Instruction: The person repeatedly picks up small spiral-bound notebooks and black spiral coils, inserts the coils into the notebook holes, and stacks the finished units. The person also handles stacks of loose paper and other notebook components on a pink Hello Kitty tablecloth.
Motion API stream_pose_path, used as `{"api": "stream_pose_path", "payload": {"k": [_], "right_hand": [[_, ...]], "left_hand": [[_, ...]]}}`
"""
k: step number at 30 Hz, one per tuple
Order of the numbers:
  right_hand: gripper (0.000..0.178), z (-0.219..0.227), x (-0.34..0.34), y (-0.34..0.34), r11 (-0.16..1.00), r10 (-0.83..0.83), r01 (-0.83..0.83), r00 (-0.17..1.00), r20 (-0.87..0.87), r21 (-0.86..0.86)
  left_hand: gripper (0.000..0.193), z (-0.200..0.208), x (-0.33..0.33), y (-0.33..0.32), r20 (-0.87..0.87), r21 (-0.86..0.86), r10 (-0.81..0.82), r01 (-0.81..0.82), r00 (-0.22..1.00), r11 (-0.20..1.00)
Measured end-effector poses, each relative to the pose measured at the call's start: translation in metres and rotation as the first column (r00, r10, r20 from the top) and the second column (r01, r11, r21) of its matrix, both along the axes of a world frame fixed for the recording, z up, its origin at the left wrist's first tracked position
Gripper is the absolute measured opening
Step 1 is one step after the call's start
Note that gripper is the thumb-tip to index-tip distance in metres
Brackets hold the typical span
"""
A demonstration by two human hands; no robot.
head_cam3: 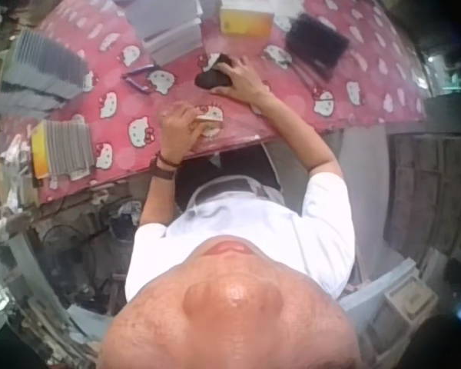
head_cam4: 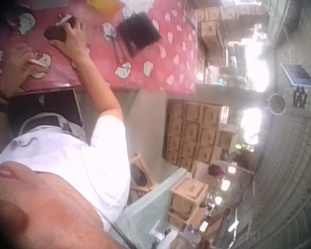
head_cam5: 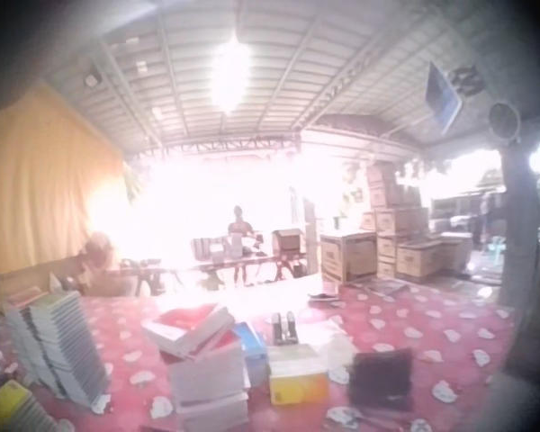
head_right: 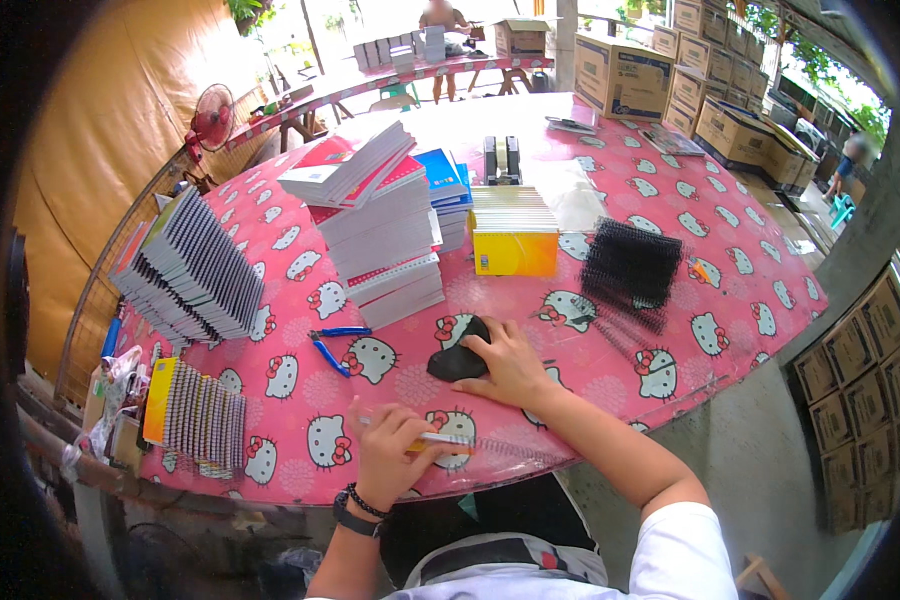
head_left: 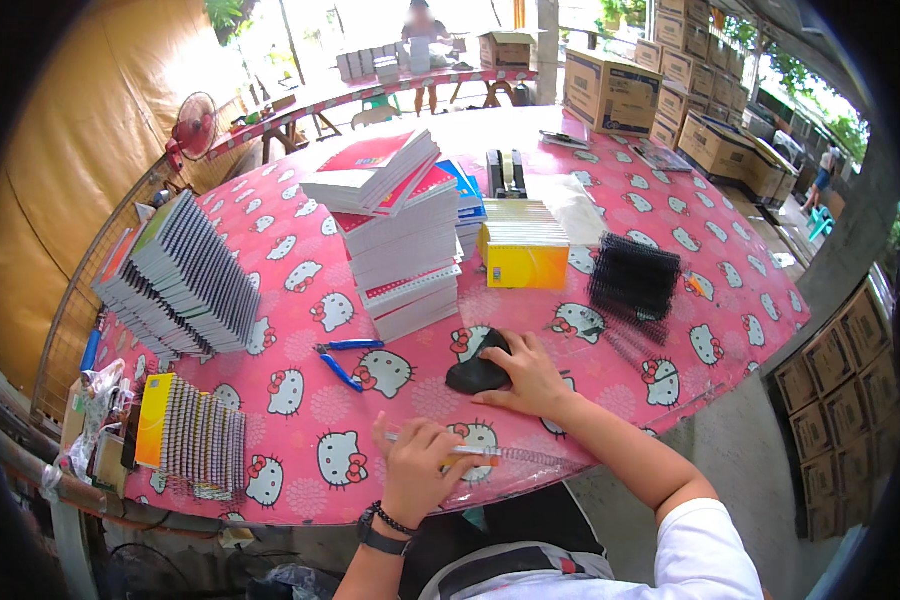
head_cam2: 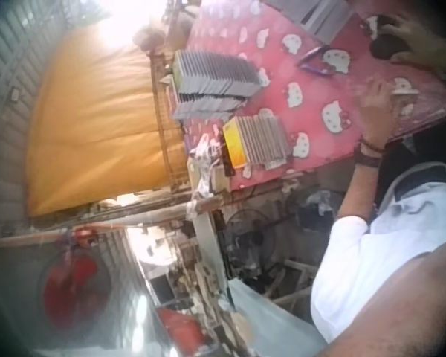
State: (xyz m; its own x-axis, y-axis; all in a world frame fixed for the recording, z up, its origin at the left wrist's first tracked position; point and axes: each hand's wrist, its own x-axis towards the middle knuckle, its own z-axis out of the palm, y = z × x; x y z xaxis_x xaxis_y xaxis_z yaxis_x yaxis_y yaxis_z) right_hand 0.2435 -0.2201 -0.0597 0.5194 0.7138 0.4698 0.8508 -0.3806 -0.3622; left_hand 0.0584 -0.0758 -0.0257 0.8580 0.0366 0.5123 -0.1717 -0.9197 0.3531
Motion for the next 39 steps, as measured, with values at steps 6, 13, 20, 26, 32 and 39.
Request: {"api": "stream_pose_path", "payload": {"k": [6, 13, 20, 26, 32, 39], "right_hand": [[0.056, 0.009, -0.001, 0.010, 0.989, 0.143, -0.119, 0.925, -0.351, 0.091], [0.046, 0.030, -0.037, -0.047, 0.899, 0.425, -0.302, 0.420, -0.802, 0.318], [0.048, 0.044, -0.039, -0.044, 0.925, 0.340, -0.336, 0.526, -0.779, 0.177], [0.055, 0.052, -0.040, -0.030, 0.901, 0.380, -0.362, 0.399, -0.834, 0.238], [0.044, 0.047, -0.040, -0.021, 0.745, 0.650, -0.298, 0.119, -0.751, 0.597], [0.044, 0.050, -0.032, -0.009, 0.716, 0.641, -0.386, 0.032, -0.767, 0.582]], "left_hand": [[0.030, -0.002, -0.003, -0.001, 0.066, 0.005, 0.067, -0.067, 0.996, 0.998], [0.029, -0.013, 0.000, 0.002, 0.101, -0.068, 0.080, -0.073, 0.992, 0.995], [0.030, -0.015, -0.003, 0.007, 0.142, -0.094, 0.054, -0.040, 0.988, 0.995], [0.042, -0.018, -0.004, 0.010, 0.105, -0.078, 0.025, -0.017, 0.994, 0.997], [0.064, -0.039, -0.003, 0.015, 0.203, -0.803, 0.179, 0.059, 0.963, 0.593], [0.048, -0.057, -0.011, 0.029, -0.032, -0.903, -0.115, 0.020, 0.993, 0.429]]}}
